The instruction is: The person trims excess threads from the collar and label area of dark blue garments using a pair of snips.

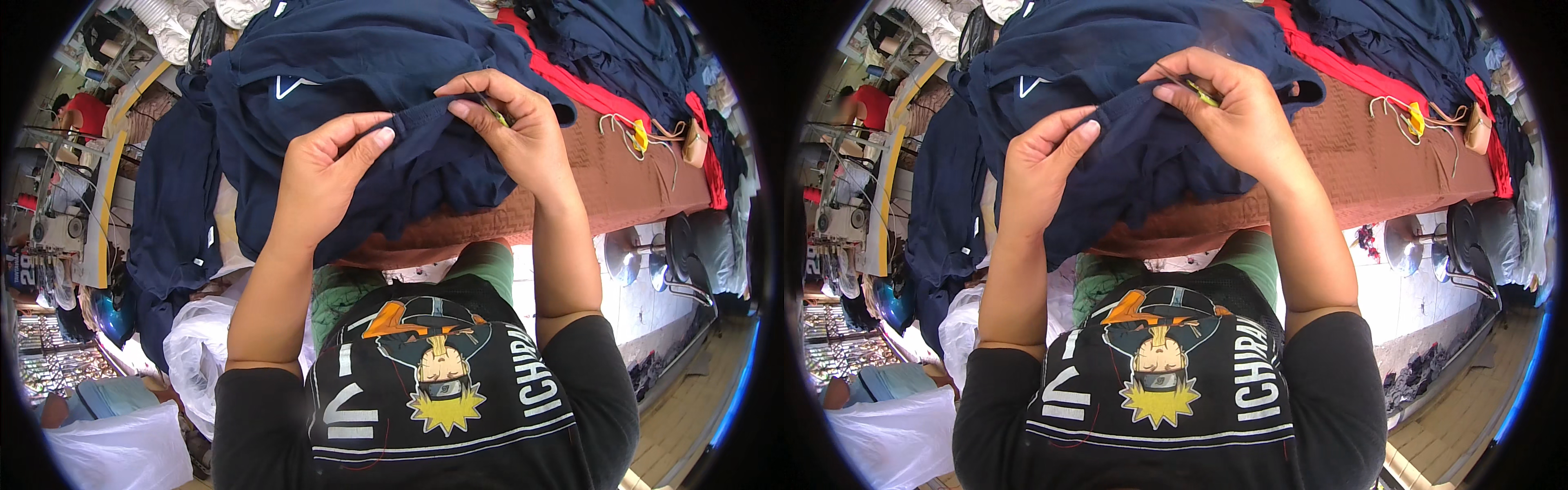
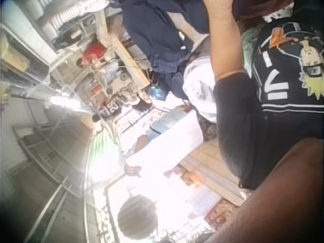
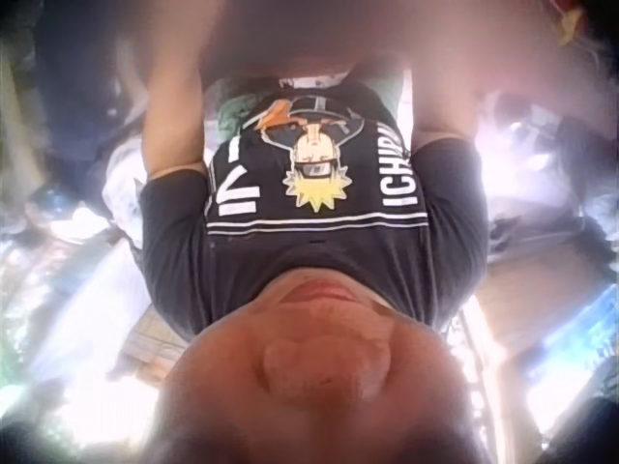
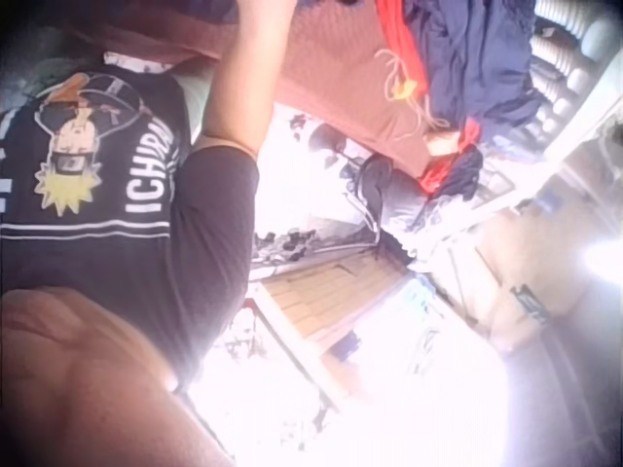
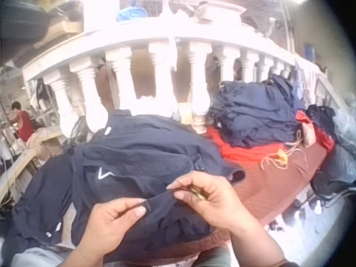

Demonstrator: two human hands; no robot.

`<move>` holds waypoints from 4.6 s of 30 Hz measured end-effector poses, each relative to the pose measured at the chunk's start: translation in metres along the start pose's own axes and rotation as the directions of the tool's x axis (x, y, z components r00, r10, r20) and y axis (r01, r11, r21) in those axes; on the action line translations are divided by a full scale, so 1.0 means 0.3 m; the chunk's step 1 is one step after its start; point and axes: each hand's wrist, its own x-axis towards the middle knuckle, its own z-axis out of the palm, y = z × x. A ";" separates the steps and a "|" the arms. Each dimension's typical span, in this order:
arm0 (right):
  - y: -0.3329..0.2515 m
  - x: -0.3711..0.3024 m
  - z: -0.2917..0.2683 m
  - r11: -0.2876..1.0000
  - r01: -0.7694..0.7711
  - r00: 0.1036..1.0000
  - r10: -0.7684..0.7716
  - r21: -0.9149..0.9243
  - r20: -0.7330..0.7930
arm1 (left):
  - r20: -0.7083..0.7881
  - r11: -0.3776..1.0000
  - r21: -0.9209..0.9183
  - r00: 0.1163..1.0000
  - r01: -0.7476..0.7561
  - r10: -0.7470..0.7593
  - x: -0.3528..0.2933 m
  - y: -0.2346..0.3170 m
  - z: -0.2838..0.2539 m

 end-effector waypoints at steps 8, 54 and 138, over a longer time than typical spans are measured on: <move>-0.033 -0.006 0.019 0.916 0.173 0.942 -0.261 -0.362 -0.213 | -0.029 0.982 -0.191 1.000 0.006 -0.012 -0.016 -0.005 0.015; -0.166 -0.038 -0.042 0.765 0.410 0.912 -0.336 -0.496 0.236 | -0.055 0.989 -0.133 0.997 -0.057 0.050 -0.074 0.068 0.059; 0.027 -0.078 -0.192 0.879 0.010 0.978 0.090 0.477 -0.186 | 0.082 0.978 0.025 0.975 -0.209 0.206 0.291 0.232 0.036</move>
